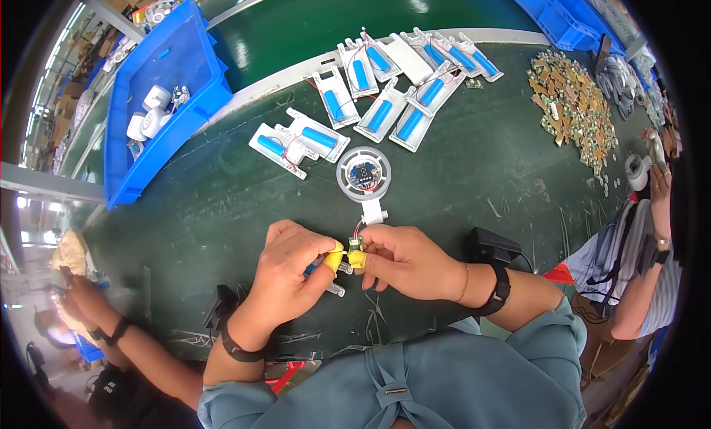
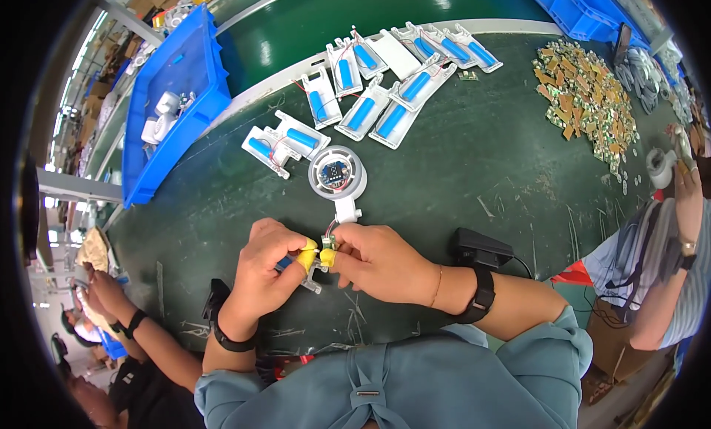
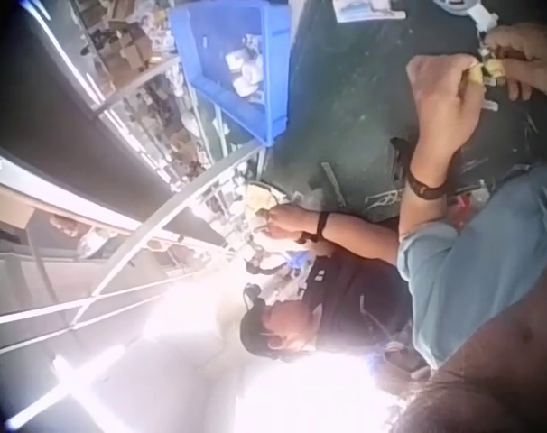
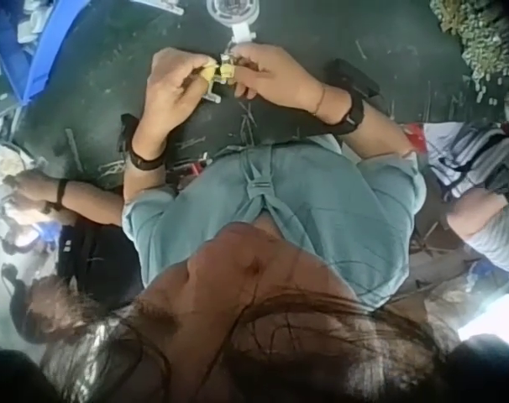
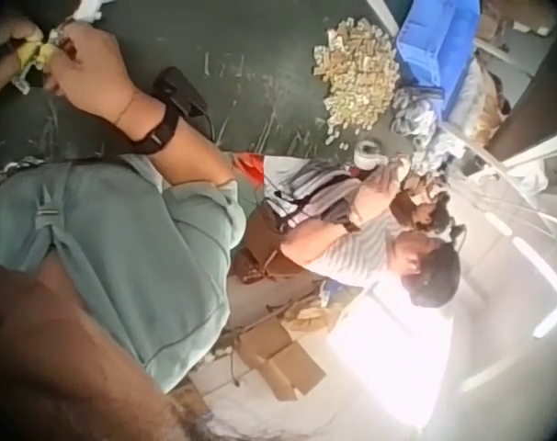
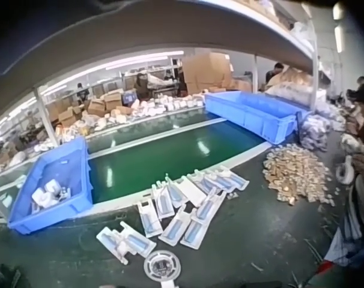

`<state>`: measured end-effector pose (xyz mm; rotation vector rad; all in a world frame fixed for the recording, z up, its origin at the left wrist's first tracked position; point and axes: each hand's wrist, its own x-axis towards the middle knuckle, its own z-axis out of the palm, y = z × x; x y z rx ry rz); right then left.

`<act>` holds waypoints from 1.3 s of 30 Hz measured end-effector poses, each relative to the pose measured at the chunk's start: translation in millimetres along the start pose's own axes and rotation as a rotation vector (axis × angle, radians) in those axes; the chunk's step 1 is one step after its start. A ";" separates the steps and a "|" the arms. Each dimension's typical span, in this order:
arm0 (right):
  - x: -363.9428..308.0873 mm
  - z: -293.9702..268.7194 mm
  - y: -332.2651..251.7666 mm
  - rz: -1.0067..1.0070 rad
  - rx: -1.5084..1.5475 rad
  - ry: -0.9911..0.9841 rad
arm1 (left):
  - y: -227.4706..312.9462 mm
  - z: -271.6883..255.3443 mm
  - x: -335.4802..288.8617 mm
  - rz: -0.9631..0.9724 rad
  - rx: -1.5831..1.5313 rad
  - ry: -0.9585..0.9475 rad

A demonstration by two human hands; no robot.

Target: The person picks up a fan housing and a circuit board, connects the wires, and fits the board into the housing. They then pick up a battery pack, connect its wires to the board, and place the battery into the housing before repeating the process.

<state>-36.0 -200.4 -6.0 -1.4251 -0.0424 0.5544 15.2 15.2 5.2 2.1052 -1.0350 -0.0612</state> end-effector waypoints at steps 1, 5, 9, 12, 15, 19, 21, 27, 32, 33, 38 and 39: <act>0.2 -0.2 -0.5 0.076 0.131 -0.031 | 0.8 0.6 0.8 0.035 0.083 0.033; 2.0 -4.6 1.8 0.111 0.266 -0.089 | 11.1 4.2 8.3 0.145 0.227 0.092; 1.8 -6.8 -0.8 0.149 0.265 -0.086 | 14.8 9.5 6.3 0.202 0.280 0.116; 1.6 -5.1 -1.0 0.136 0.234 -0.045 | 10.4 11.6 3.0 0.135 0.133 0.077; -0.1 -0.6 -3.2 0.128 0.189 -0.023 | 9.1 7.9 -0.7 -0.008 -0.081 0.015; -0.5 -0.8 -1.7 0.087 0.146 -0.080 | 10.2 2.2 -2.1 -0.181 -0.235 -0.036; -1.2 -0.2 1.9 0.075 0.133 -0.089 | 9.8 -1.9 0.5 -0.195 -0.244 -0.029; 0.8 0.3 6.8 0.033 0.114 -0.138 | 7.6 -2.0 -1.4 -0.172 -0.180 -0.014; 1.4 -1.7 5.1 0.052 0.119 -0.157 | 2.6 4.0 -2.0 -0.076 -0.106 -0.004; 0.6 -1.3 3.5 0.077 0.117 -0.144 | 2.3 4.1 -2.1 -0.069 -0.114 0.001; -1.2 -1.5 -1.0 0.144 0.060 -0.115 | 1.3 4.1 -1.4 -0.053 -0.120 -0.004; -1.5 -0.6 -1.0 0.127 0.033 -0.099 | 1.4 4.8 -1.3 -0.036 -0.099 0.005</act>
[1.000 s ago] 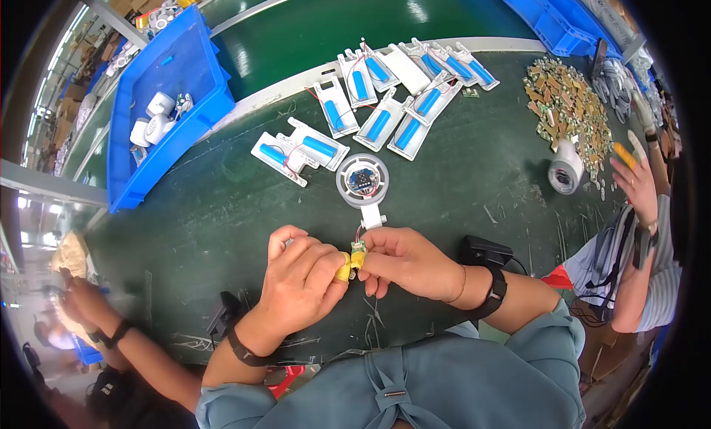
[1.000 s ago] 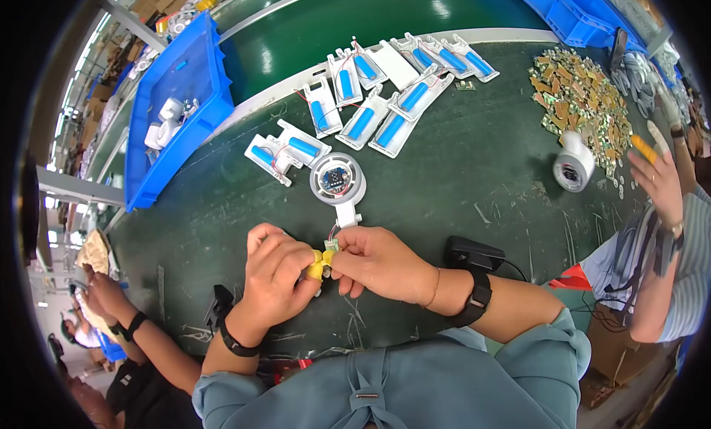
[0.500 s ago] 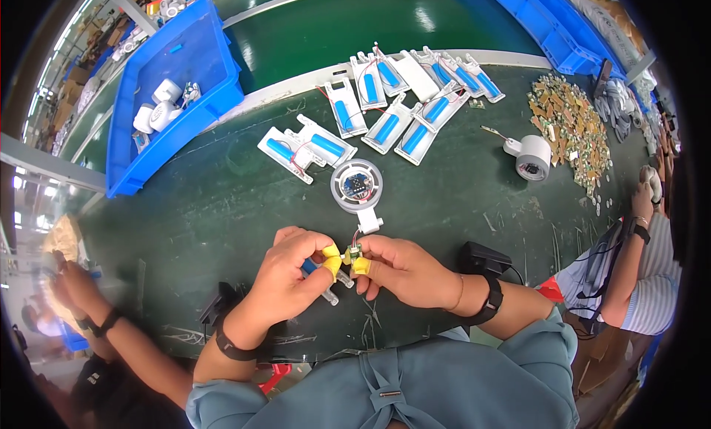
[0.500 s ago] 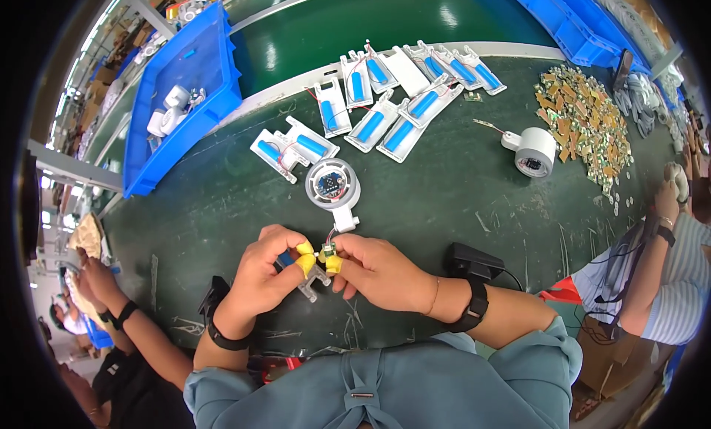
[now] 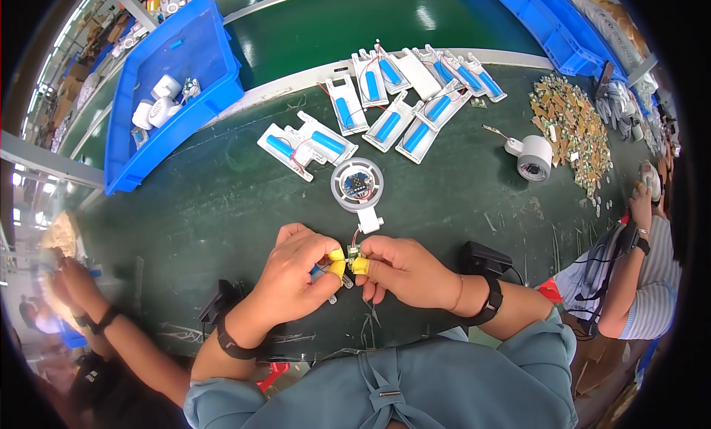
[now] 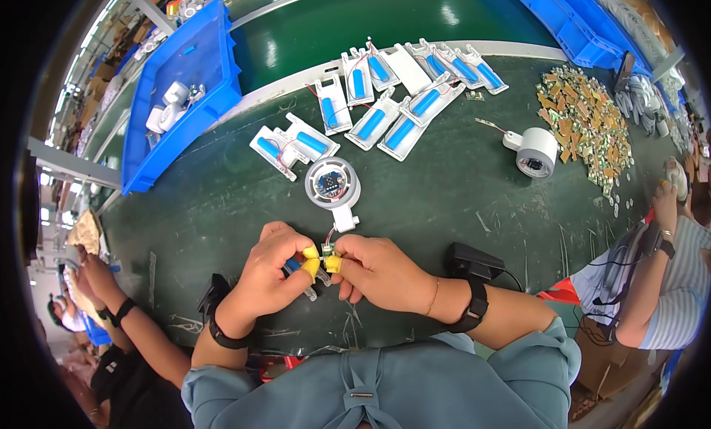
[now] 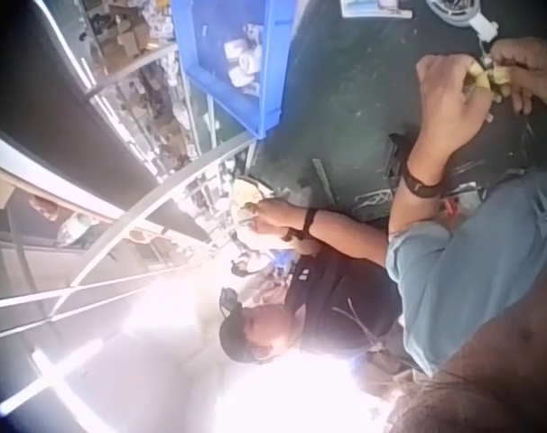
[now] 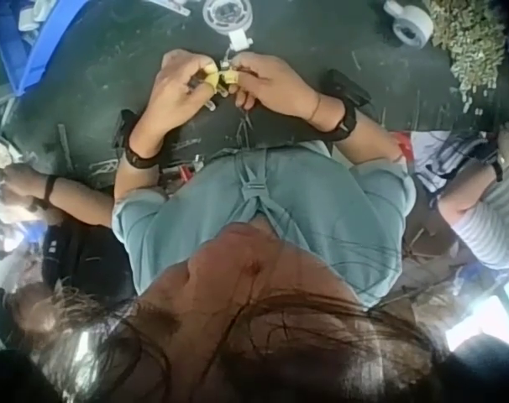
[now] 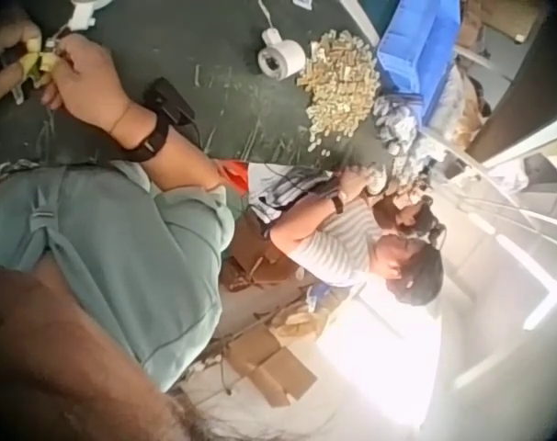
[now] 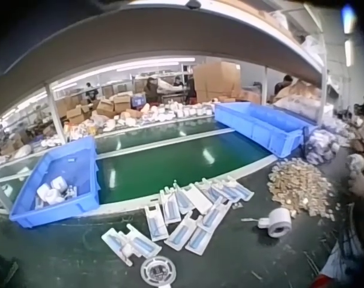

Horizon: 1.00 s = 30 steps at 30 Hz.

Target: The person picks up a fan housing and a circuit board, connects the wires, and fits the board into the housing. They then pick up a battery pack, connect its wires to the board, and place the battery into the housing before repeating the process.

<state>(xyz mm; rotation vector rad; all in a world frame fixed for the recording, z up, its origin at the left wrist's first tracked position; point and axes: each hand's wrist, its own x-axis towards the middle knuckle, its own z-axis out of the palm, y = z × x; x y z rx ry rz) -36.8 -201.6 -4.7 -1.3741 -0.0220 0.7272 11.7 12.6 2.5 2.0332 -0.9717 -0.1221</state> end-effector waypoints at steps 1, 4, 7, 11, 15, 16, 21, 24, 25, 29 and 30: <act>-0.3 0.7 0.1 -0.016 -0.027 0.019 | 0.1 0.6 0.4 0.019 0.020 0.008; -0.6 1.4 0.5 -0.045 -0.088 0.032 | 1.5 1.0 0.8 0.028 0.046 0.011; -0.7 2.5 1.2 -0.043 -0.081 0.042 | 2.4 3.5 0.9 0.057 0.064 0.037; -0.8 2.0 0.0 -0.050 -0.105 0.038 | 1.5 1.1 0.0 0.029 0.042 0.008; -0.2 2.1 1.8 -0.091 -0.065 0.017 | 0.0 -2.0 -1.5 -0.035 -0.072 -0.025; 0.3 2.1 3.1 -0.111 -0.050 0.010 | -0.3 -2.7 -2.0 -0.060 -0.100 -0.040; 0.6 4.8 3.3 -0.126 -0.045 0.010 | 2.0 -6.9 -2.4 -0.116 -0.151 -0.079; 0.0 6.9 4.2 -0.150 -0.041 0.023 | 2.1 -7.1 -2.3 -0.133 -0.164 -0.088; 0.1 7.5 4.6 -0.166 -0.018 0.028 | 2.1 -7.3 -2.3 -0.136 -0.175 -0.092; -1.4 8.2 2.1 -0.216 -0.104 0.051 | 3.9 -7.2 -1.2 -0.158 -0.228 -0.097; -1.0 9.0 3.4 -0.219 -0.110 0.068 | 4.0 -5.9 -1.2 -0.146 -0.219 -0.080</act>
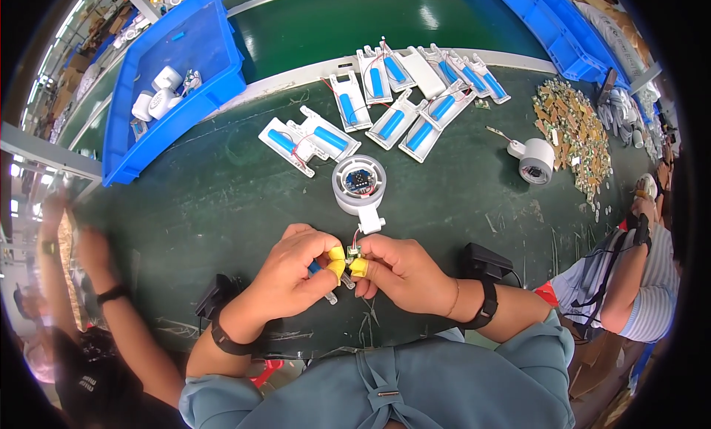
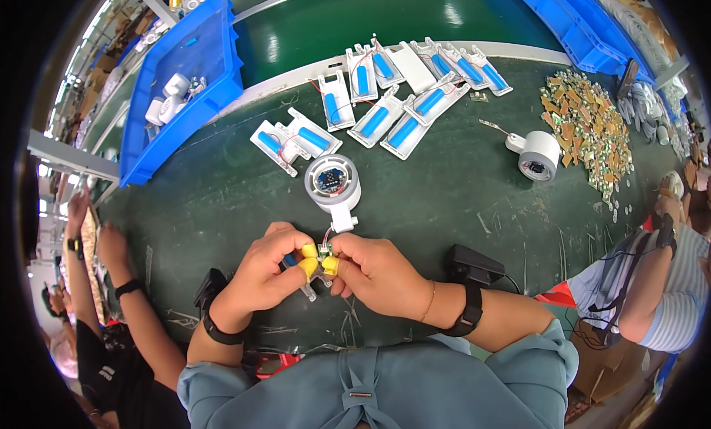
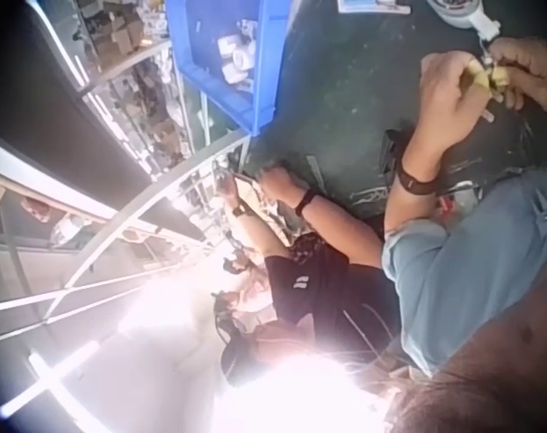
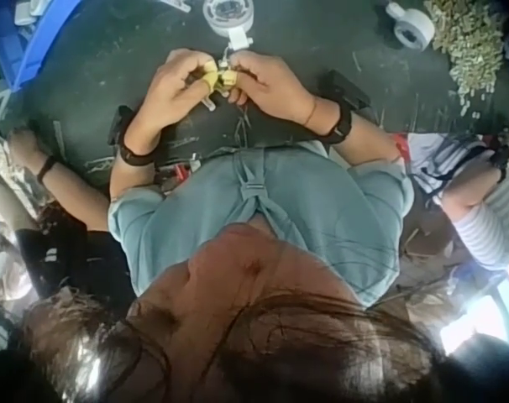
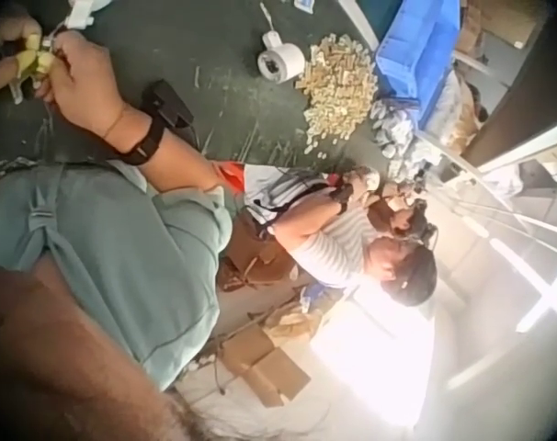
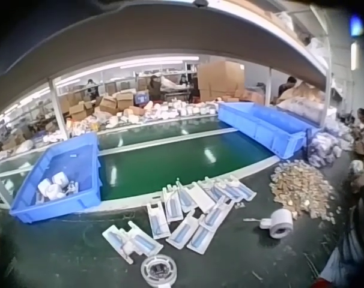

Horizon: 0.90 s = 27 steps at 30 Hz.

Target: The person picks up a fan housing and a circuit board, connects the wires, and fits the board into the housing. They then pick up a battery pack, connect its wires to the board, and place the battery into the housing before repeating the process.

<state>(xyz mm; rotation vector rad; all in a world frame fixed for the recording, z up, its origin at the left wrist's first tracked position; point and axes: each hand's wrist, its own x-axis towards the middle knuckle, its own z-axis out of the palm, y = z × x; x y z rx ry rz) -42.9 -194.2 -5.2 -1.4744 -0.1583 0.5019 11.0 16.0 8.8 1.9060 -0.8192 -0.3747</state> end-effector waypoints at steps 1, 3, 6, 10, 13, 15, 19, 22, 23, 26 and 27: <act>-0.5 0.9 0.6 -0.002 -0.008 0.019 | 0.2 1.2 0.4 0.014 0.007 0.015; -1.9 2.8 1.4 -0.031 -0.064 0.040 | -1.2 1.7 -0.1 0.019 0.019 0.004; -2.4 4.8 5.0 -0.088 -0.173 0.086 | -2.3 4.0 2.1 0.045 0.041 0.006; -2.5 8.2 9.8 -0.197 -0.253 0.156 | -0.9 4.5 3.6 0.061 0.050 0.003; -1.6 10.2 9.1 -0.185 -0.240 0.154 | -1.4 4.7 3.9 0.081 0.054 0.005; -0.6 9.9 10.0 -0.163 -0.228 0.143 | -1.6 2.9 5.0 0.091 0.074 -0.008; 1.3 9.9 4.7 -0.034 -0.068 0.026 | -5.4 -9.1 8.1 0.139 0.130 -0.100; -3.5 6.9 2.1 0.062 0.164 -0.103 | -5.6 -19.1 7.2 0.152 0.179 -0.185; -2.3 4.9 2.7 0.056 0.164 -0.107 | -5.6 -20.1 7.4 0.152 0.185 -0.182; 0.9 1.3 3.5 0.218 0.260 -0.154 | -6.2 -19.0 7.3 0.162 0.152 -0.182; 1.3 1.6 3.1 0.230 0.272 -0.162 | -6.4 -18.4 5.9 0.166 0.152 -0.178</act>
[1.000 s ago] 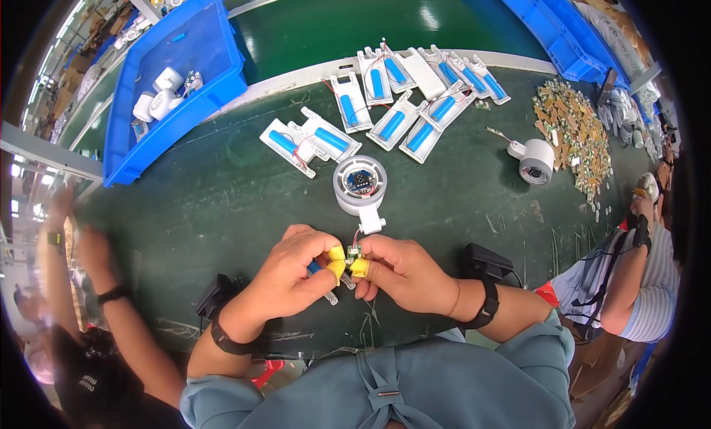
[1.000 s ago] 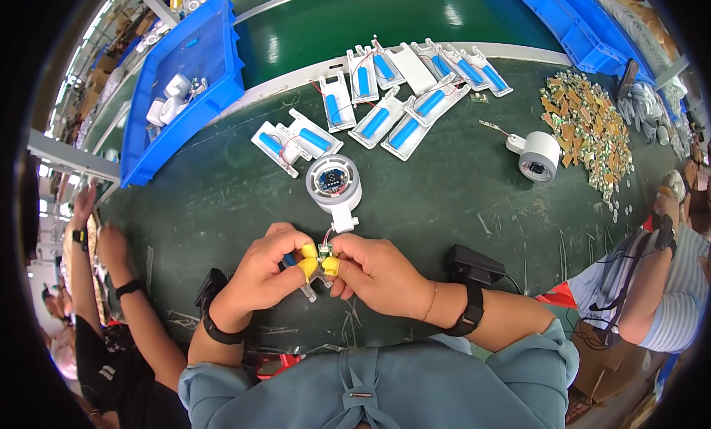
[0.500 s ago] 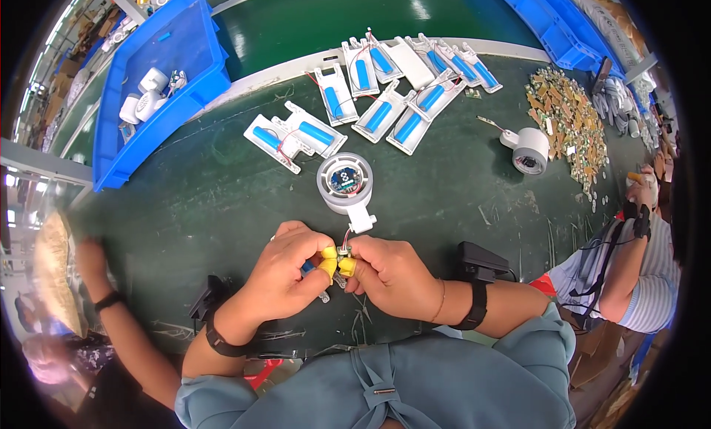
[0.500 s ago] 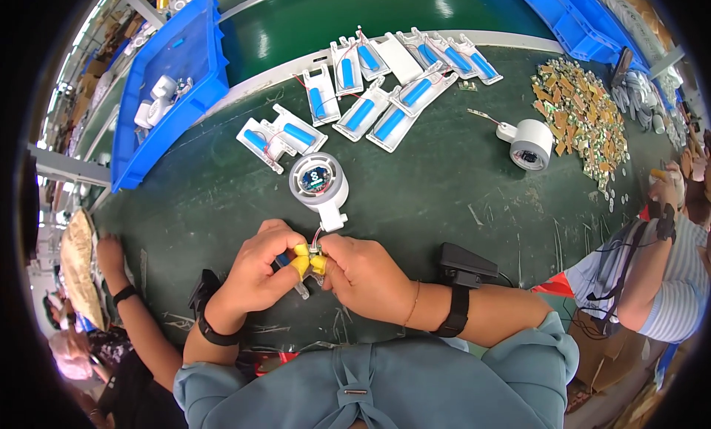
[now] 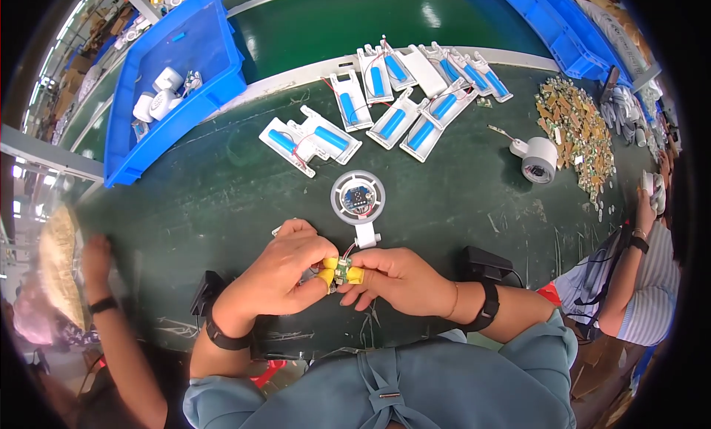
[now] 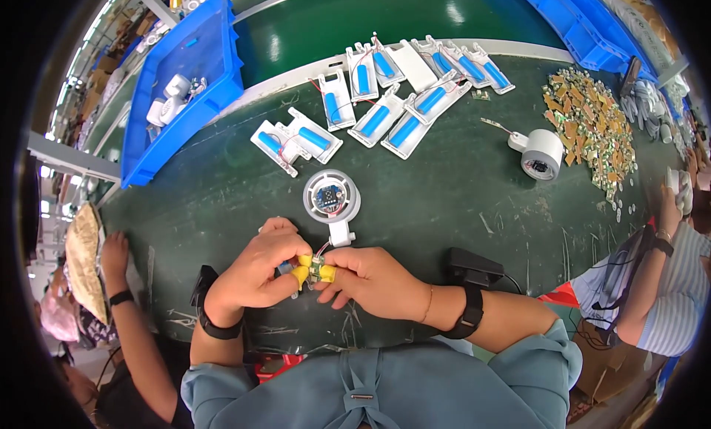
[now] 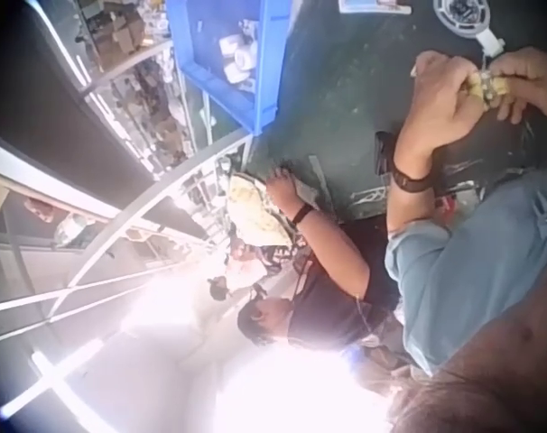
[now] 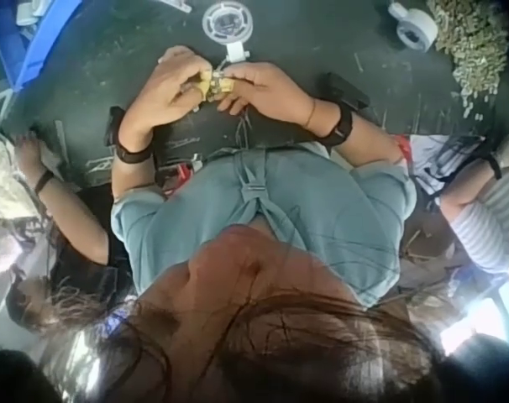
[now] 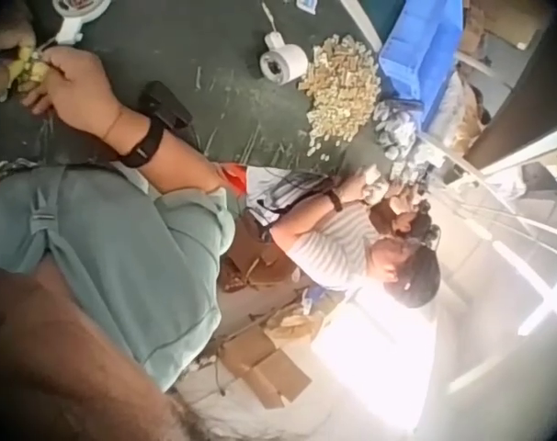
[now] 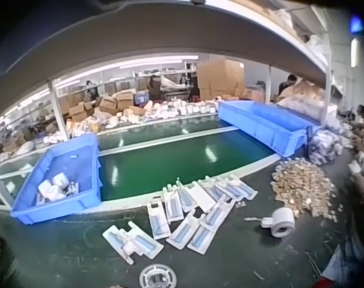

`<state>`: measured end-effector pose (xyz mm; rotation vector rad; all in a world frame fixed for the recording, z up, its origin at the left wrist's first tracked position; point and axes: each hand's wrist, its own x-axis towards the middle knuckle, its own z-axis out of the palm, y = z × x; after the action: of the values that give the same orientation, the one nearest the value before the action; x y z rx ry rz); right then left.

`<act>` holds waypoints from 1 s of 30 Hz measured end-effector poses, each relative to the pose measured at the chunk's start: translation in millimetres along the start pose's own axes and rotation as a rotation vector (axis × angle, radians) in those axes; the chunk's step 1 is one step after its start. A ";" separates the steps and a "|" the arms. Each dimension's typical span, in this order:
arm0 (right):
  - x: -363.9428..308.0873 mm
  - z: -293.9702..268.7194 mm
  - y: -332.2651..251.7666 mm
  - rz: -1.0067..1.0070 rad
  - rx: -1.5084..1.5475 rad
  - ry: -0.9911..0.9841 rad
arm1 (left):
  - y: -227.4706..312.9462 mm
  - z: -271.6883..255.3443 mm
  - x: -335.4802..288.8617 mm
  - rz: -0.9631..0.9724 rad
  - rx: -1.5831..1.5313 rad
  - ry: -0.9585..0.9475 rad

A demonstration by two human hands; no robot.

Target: The person picks up a fan housing and a circuit board, connects the wires, and fits the board into the housing. They then pick up a battery pack, connect its wires to the board, and place the battery into the housing before repeating the process.

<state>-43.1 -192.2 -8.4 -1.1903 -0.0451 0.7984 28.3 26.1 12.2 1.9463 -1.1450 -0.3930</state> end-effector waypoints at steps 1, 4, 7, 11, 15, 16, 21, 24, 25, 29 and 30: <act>-0.2 -0.5 -0.5 0.013 0.011 -0.005 | 0.1 1.3 0.0 0.007 -0.001 0.005; 0.3 2.1 2.3 -0.007 0.059 0.028 | 1.9 4.2 -0.3 0.026 -0.008 0.020; 0.6 2.4 3.0 -0.003 0.037 0.034 | -0.5 7.2 -0.2 0.044 -0.018 0.030; 0.8 0.8 5.0 0.008 0.057 0.029 | -0.2 5.4 2.1 0.059 -0.052 0.017; 1.2 1.6 2.5 -0.017 0.014 0.005 | 3.0 0.9 2.4 0.046 -0.033 -0.003; 2.0 1.6 3.4 -0.008 0.010 0.001 | 2.5 0.6 1.1 0.037 -0.011 -0.011; -2.6 -0.6 -2.3 -0.011 -0.228 -0.053 | 9.3 -25.4 -9.7 -0.069 0.171 -0.085; -4.6 0.1 3.5 -0.079 -0.353 -0.063 | 12.1 -29.6 -12.9 -0.208 0.202 0.072; -4.1 1.0 4.2 -0.127 -0.435 -0.067 | 12.4 -29.1 -13.0 -0.254 0.108 0.263; -3.7 5.0 0.8 -0.145 -0.474 -0.077 | 21.8 6.2 11.9 -0.254 0.240 0.297; -4.0 5.9 0.0 -0.139 -0.473 -0.083 | 19.5 13.8 16.6 -0.251 0.246 0.301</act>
<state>-48.6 -189.7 -4.5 -1.5788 -0.3999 0.7342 17.5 0.6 21.2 2.2820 -0.7865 -0.0845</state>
